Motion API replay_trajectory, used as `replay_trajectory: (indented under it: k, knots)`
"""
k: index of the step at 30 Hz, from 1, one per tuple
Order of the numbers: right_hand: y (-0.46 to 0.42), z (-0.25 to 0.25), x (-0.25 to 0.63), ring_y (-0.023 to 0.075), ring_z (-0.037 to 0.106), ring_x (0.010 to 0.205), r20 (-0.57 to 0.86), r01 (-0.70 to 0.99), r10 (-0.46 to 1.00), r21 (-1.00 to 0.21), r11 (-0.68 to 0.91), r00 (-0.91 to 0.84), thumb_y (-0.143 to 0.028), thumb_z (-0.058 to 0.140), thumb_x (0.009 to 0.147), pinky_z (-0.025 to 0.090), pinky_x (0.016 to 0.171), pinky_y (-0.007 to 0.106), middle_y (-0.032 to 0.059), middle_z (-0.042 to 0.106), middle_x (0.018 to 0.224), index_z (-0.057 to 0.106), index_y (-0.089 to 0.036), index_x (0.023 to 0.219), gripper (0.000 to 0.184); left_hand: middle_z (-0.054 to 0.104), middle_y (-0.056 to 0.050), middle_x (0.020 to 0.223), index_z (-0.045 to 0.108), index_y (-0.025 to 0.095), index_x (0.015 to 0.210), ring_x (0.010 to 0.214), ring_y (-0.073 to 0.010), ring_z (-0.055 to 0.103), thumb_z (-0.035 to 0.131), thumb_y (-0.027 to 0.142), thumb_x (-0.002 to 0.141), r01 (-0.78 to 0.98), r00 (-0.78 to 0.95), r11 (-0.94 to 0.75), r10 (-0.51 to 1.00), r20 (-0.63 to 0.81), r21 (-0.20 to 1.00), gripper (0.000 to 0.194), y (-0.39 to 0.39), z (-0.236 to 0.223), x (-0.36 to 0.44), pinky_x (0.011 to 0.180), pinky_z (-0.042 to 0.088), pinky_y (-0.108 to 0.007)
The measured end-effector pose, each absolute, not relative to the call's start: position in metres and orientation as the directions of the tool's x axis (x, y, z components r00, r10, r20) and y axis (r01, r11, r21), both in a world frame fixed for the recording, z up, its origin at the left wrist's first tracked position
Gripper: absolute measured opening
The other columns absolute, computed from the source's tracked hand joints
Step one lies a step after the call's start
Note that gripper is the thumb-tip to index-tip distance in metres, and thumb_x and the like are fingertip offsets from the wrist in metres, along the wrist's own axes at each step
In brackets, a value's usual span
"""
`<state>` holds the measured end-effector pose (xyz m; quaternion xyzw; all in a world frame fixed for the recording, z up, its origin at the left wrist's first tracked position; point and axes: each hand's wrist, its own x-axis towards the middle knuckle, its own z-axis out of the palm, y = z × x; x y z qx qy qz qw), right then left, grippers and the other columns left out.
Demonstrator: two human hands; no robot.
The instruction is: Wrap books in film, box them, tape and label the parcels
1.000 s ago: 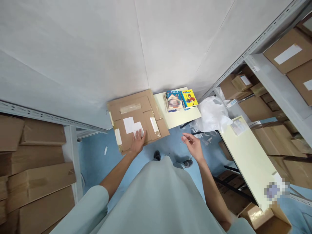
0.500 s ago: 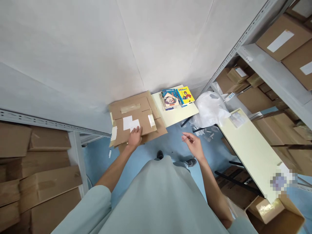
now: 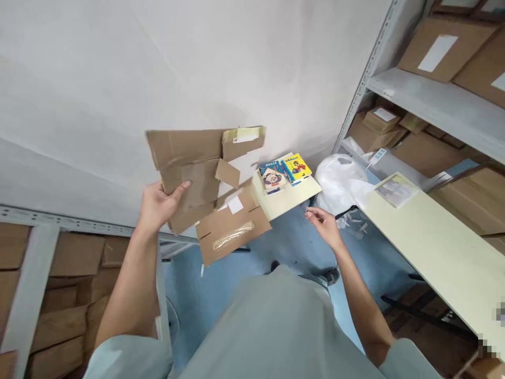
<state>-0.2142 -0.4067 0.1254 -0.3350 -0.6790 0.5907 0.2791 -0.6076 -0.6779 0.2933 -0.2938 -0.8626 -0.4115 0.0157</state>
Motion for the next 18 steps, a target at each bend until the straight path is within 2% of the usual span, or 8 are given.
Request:
replay_trajectory:
  k: [2, 4, 7, 10, 13, 18]
  knots:
    - [-0.379, 0.128, -0.194, 0.0315, 0.082, 0.098, 0.005, 0.113, 0.812, -0.990, 0.087, -0.584, -0.075, 0.078, 0.092, 0.068, 0.089, 0.046, 0.0112, 0.087, 0.108, 0.085, -0.024, 0.118, 0.058, 0.086, -0.014, 0.119, 0.082, 0.012, 0.109, 0.104, -0.0311, 0.080, 0.091, 0.067, 0.077, 0.406, -0.830, 0.348, 0.528, 0.181, 0.845, 0.064, -0.642, 0.305, -0.585, 0.090, 0.067, -0.040]
    - [-0.350, 0.131, -0.164, 0.0332, 0.082, 0.106, 0.031, 0.093, 0.851, -0.991, 0.093, -0.524, -0.077, 0.078, 0.091, 0.068, 0.092, 0.048, 0.0126, 0.086, 0.115, 0.084, -0.024, 0.118, 0.059, 0.085, -0.018, 0.125, 0.082, 0.013, 0.109, 0.109, -0.0346, 0.080, 0.100, 0.072, 0.064, 0.278, -0.810, 0.272, 0.582, 0.072, 0.921, 0.077, -0.600, 0.306, -0.558, 0.094, 0.069, -0.044]
    - [-0.306, 0.132, -0.103, 0.0364, 0.077, 0.126, 0.060, 0.066, 0.918, -0.994, 0.093, -0.393, -0.077, 0.084, 0.088, 0.067, 0.104, 0.052, 0.0151, 0.082, 0.135, 0.080, -0.025, 0.127, 0.065, 0.085, -0.019, 0.124, 0.084, 0.015, 0.109, 0.115, -0.0409, 0.081, 0.105, 0.075, 0.051, 0.151, -0.712, 0.243, 0.699, -0.065, 0.958, 0.087, -0.528, 0.298, -0.506, 0.097, 0.071, -0.050]
    - [-0.270, 0.130, -0.029, 0.0380, 0.069, 0.143, 0.051, 0.051, 0.965, -0.997, 0.066, -0.256, -0.073, 0.091, 0.083, 0.060, 0.119, 0.057, 0.0164, 0.073, 0.154, 0.072, -0.027, 0.144, 0.079, 0.086, -0.019, 0.116, 0.085, 0.016, 0.108, 0.114, -0.0452, 0.082, 0.106, 0.074, 0.050, 0.067, -0.550, 0.289, 0.809, -0.206, 0.955, 0.085, -0.455, 0.282, -0.444, 0.094, 0.072, -0.054]
    - [-0.248, 0.126, 0.051, 0.0366, 0.072, 0.138, 0.035, -0.002, 0.985, -0.999, 0.035, -0.169, -0.068, 0.092, 0.085, 0.060, 0.119, 0.058, 0.0148, 0.074, 0.152, 0.066, -0.027, 0.149, 0.081, 0.087, -0.019, 0.110, 0.085, 0.016, 0.106, 0.113, -0.0449, 0.082, 0.108, 0.072, 0.048, 0.011, -0.384, 0.344, 0.868, -0.314, 0.939, 0.083, -0.388, 0.259, -0.378, 0.097, 0.071, -0.054]
    - [-0.238, 0.120, 0.186, 0.0313, 0.080, 0.112, -0.009, -0.019, 0.999, -1.000, -0.009, 0.034, -0.061, 0.094, 0.086, 0.068, 0.104, 0.054, 0.0099, 0.084, 0.126, 0.071, -0.026, 0.129, 0.061, 0.087, -0.018, 0.114, 0.085, 0.016, 0.110, 0.120, -0.0433, 0.079, 0.108, 0.071, 0.049, -0.002, -0.188, 0.355, 0.918, -0.349, 0.935, 0.086, -0.292, 0.211, -0.270, 0.104, 0.068, -0.053]
